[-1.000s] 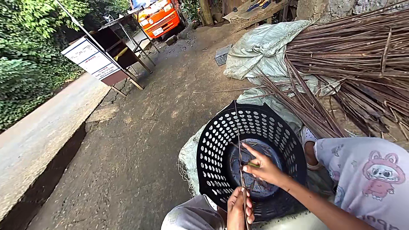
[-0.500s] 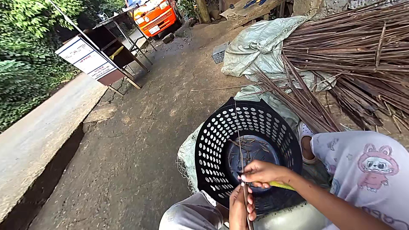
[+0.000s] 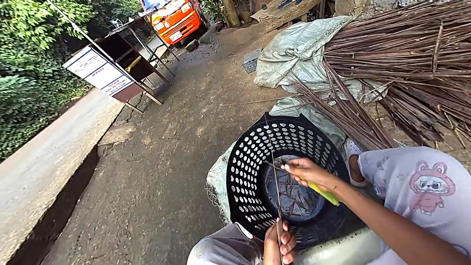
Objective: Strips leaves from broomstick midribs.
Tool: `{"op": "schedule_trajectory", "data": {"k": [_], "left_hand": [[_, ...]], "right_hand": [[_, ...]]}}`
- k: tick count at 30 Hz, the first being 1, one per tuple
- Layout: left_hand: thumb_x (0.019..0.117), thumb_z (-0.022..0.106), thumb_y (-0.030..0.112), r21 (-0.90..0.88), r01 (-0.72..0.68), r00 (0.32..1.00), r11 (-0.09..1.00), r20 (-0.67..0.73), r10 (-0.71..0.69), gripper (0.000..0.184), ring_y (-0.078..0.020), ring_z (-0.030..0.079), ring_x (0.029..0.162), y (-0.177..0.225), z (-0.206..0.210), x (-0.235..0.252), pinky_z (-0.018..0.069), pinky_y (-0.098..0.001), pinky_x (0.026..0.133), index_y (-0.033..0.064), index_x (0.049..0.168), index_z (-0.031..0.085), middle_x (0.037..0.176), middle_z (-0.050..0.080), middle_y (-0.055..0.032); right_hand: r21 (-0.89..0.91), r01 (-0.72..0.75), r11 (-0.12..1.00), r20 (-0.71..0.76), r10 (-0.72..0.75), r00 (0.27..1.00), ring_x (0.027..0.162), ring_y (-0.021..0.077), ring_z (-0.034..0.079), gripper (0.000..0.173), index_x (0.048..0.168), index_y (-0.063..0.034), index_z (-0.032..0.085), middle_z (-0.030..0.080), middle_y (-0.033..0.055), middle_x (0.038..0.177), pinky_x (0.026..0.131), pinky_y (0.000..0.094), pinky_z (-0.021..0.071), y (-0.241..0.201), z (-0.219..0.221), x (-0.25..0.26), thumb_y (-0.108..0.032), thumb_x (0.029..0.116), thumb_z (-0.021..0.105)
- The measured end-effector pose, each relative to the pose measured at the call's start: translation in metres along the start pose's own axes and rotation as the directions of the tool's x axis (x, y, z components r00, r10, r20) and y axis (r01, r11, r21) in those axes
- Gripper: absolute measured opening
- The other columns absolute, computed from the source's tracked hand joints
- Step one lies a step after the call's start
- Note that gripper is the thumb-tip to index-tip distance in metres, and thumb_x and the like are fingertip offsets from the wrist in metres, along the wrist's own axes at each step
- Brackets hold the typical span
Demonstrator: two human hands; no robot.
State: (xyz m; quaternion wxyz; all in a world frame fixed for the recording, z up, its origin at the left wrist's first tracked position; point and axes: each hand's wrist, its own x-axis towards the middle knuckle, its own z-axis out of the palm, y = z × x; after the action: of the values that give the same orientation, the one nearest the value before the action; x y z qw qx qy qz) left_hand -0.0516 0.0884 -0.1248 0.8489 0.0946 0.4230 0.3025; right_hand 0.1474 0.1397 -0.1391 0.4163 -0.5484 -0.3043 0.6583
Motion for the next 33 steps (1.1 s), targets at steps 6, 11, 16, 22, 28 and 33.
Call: {"op": "schedule_trajectory", "data": {"k": [6,11,16,22,28,33], "left_hand": [[0.1083,0.01,0.011,-0.031,0.051,0.999,0.998,-0.013,-0.052,0.05,0.0072,0.045,0.035,-0.001,0.007,0.007,0.0366,-0.0055,0.036,0.0153,0.074,0.046,0.047,0.046,0.0116],[0.1097,0.01,0.012,-0.003,0.034,0.999,0.999,-0.006,-0.034,0.047,0.0077,0.046,0.036,-0.001,0.01,0.003,0.0376,-0.0053,0.037,0.0141,0.078,0.046,0.049,0.046,0.0116],[0.1109,0.011,0.012,0.074,-0.003,1.0,0.997,-0.023,0.005,0.045,0.0078,0.045,0.036,-0.001,0.01,0.007,0.0374,-0.0052,0.038,0.0121,0.083,0.045,0.05,0.046,0.0116],[0.1102,0.009,0.011,0.112,-0.015,1.0,0.994,-0.01,0.016,0.046,0.0077,0.047,0.037,-0.005,0.009,0.003,0.0379,-0.0053,0.039,0.0121,0.083,0.046,0.049,0.047,0.0123],[0.1109,0.009,0.012,0.098,-0.021,0.999,0.995,-0.022,0.024,0.047,0.0075,0.047,0.037,-0.004,0.008,0.004,0.0379,-0.0052,0.039,0.0121,0.082,0.046,0.049,0.047,0.012],[0.1097,0.009,0.015,-0.184,0.128,0.988,0.975,0.114,-0.108,0.05,0.0055,0.049,0.036,0.0,0.001,0.003,0.0399,-0.0063,0.037,0.014,0.078,0.047,0.051,0.05,0.0108]], "right_hand": [[-0.223,0.038,0.974,0.54,0.091,0.836,0.051,-0.0055,0.042,0.01,0.108,-0.0005,0.059,0.06,-0.0075,0.072,0.05,0.0131,0.0359,0.03,0.018,-0.01,-0.003,0.098,0.057],[-0.263,0.043,0.964,0.549,0.112,0.828,0.047,-0.0043,0.037,0.012,0.096,-0.0052,0.054,0.052,-0.0078,0.066,0.046,0.0131,0.0315,0.019,0.011,-0.002,0.004,0.0922,0.061],[-0.538,0.207,0.817,0.482,0.096,0.871,0.058,0.0042,0.041,0.014,0.096,0.0037,0.057,0.049,0.0003,0.072,0.056,0.0214,0.036,0.01,0.008,0.006,-0.003,0.0926,0.069],[-0.66,0.087,0.746,0.107,-0.022,0.994,0.08,0.0258,0.049,0.021,0.103,0.0147,0.058,0.053,0.0202,0.088,0.078,0.0409,0.0416,-0.004,-0.001,0.008,-0.005,0.0986,0.063],[-0.733,0.254,0.631,0.461,0.186,0.868,0.077,0.0314,0.05,0.016,0.093,0.0149,0.06,0.055,0.023,0.082,0.075,0.0483,0.0405,0.006,0.019,-0.014,0.0,0.0938,0.064],[-0.653,0.101,0.751,0.187,0.031,0.982,0.081,0.0304,0.052,0.016,0.099,0.016,0.06,0.057,0.0237,0.087,0.078,0.0456,0.0427,0.02,0.019,0.0,0.002,0.0938,0.061]]}}
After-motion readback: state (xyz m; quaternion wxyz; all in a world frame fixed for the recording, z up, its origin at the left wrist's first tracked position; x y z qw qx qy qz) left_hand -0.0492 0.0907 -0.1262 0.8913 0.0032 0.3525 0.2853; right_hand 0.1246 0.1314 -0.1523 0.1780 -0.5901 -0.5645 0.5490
